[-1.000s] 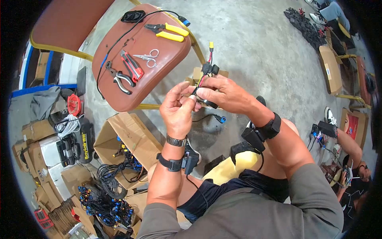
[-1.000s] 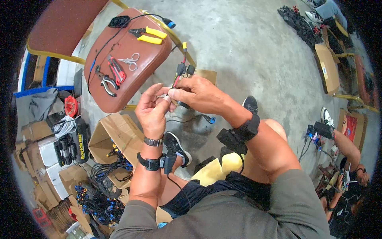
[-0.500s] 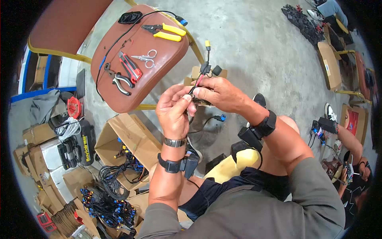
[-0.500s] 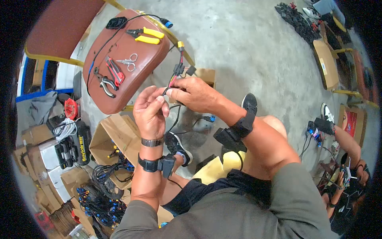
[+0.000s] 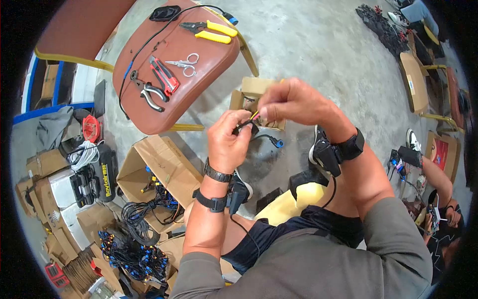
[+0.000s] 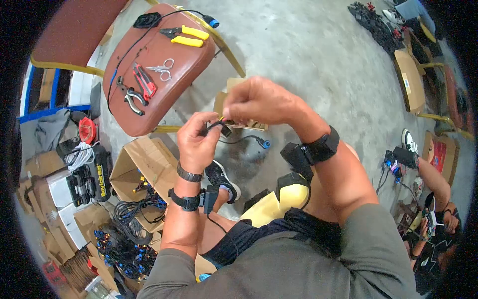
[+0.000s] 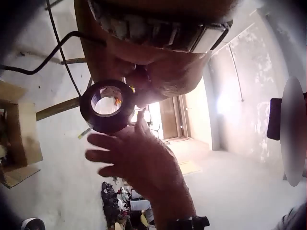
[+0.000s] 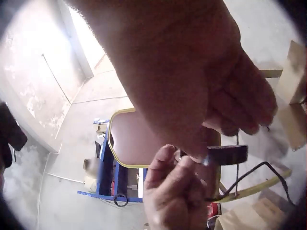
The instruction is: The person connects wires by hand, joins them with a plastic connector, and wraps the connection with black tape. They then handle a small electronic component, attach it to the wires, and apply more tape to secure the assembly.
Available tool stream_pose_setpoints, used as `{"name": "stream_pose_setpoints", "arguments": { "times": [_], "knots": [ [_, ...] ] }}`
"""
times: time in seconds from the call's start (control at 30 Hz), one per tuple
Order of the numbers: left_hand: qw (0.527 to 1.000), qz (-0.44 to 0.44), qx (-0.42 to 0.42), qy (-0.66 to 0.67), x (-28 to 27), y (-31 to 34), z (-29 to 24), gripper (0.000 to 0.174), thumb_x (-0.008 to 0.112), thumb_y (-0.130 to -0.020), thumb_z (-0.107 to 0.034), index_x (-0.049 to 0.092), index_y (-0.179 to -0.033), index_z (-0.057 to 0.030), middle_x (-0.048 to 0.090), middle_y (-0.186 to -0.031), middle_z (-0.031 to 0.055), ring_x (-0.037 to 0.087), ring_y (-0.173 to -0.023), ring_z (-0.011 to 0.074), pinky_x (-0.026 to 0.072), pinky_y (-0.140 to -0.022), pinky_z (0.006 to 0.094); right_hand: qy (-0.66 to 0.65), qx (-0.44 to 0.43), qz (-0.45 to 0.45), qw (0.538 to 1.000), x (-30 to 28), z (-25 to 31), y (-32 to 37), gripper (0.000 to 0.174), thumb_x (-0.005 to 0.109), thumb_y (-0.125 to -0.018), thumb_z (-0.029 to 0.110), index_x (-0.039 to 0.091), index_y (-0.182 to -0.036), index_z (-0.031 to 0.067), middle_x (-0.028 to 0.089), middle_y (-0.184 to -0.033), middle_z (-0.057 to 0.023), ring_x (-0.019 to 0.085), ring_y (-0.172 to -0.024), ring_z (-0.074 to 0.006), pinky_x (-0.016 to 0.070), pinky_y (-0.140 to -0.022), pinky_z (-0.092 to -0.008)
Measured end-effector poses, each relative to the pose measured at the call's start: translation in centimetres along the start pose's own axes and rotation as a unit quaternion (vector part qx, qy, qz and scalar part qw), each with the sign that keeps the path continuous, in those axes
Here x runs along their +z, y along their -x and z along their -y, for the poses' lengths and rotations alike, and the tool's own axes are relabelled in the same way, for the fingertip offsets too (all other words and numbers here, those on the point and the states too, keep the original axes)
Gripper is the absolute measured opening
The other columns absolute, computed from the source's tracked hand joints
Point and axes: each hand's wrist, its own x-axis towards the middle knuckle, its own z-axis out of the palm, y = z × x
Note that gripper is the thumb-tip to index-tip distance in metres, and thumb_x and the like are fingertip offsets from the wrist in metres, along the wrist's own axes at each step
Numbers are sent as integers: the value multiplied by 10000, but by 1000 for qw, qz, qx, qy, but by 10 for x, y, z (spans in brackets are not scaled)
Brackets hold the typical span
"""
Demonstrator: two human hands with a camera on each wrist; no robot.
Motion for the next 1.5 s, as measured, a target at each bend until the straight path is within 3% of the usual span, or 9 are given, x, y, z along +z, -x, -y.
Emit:
{"name": "stream_pose_setpoints", "arguments": {
  "times": [0.13,0.27,0.4,0.53,0.6,0.7,0.9,1.3,1.5],
  "knots": [
    [995,65,34,-60,9,5,-13,200,691,-770,50,660,-956,-20,662,-840,84,615,-663,176,478,-602,275,83,-15,-84,993,1,-9,-6,216,682,-860,197,725,-977,21,721,-834,-118,698,-786,-219,543,-708,-368],
    [988,100,84,-83,20,4,-24,197,689,-753,46,659,-934,-25,685,-872,134,664,-717,274,514,-634,326,302,-6,39,953,5,-25,-7,229,609,-923,221,682,-921,5,660,-781,-193,610,-674,-327,496,-655,-430],
    [982,104,135,-78,24,4,-25,198,702,-756,49,660,-934,-27,687,-861,135,671,-732,284,524,-652,334,254,27,58,965,8,-25,-10,242,609,-867,228,742,-888,27,685,-804,-232,666,-728,-389,523,-700,-450],
    [984,80,147,-54,27,5,-27,215,730,-753,55,658,-941,-20,681,-872,141,670,-742,288,528,-668,327,193,40,42,979,7,-21,-9,254,635,-857,220,736,-956,8,711,-809,-201,683,-708,-298,540,-672,-390],
    [989,63,128,-50,26,5,-31,225,733,-756,67,656,-952,-13,679,-890,131,672,-754,259,527,-675,313,173,73,24,982,6,-16,-7,301,660,-888,209,703,-1078,-20,738,-860,-163,688,-726,-213,552,-669,-336],
    [995,51,76,-31,25,8,-29,237,733,-763,78,652,-970,-5,676,-918,104,665,-775,196,523,-691,283,151,71,-5,986,2,-11,-5,377,703,-854,216,681,-1122,-49,743,-878,-184,699,-759,-186,566,-678,-318],
    [998,14,-9,56,26,13,-18,235,728,-769,95,653,-966,-10,676,-872,60,634,-755,110,517,-691,253,79,65,-84,991,1,-10,-2,427,743,-779,263,703,-1092,-24,739,-876,-201,715,-808,-245,563,-740,-341],
    [975,4,-143,171,21,9,-16,228,746,-774,119,622,-916,-9,660,-817,22,597,-677,65,510,-596,223,-52,2,-75,996,2,5,8,445,761,-787,168,650,-1155,-57,741,-888,-133,671,-743,-151,544,-663,-283],
    [966,-32,-184,179,16,3,-9,211,699,-794,117,572,-880,-28,635,-780,20,579,-612,69,489,-551,222,-49,-60,-72,994,10,9,12,540,732,-778,87,576,-1288,-3,685,-886,-68,592,-795,-118,494,-735,-280]
  ]
}}
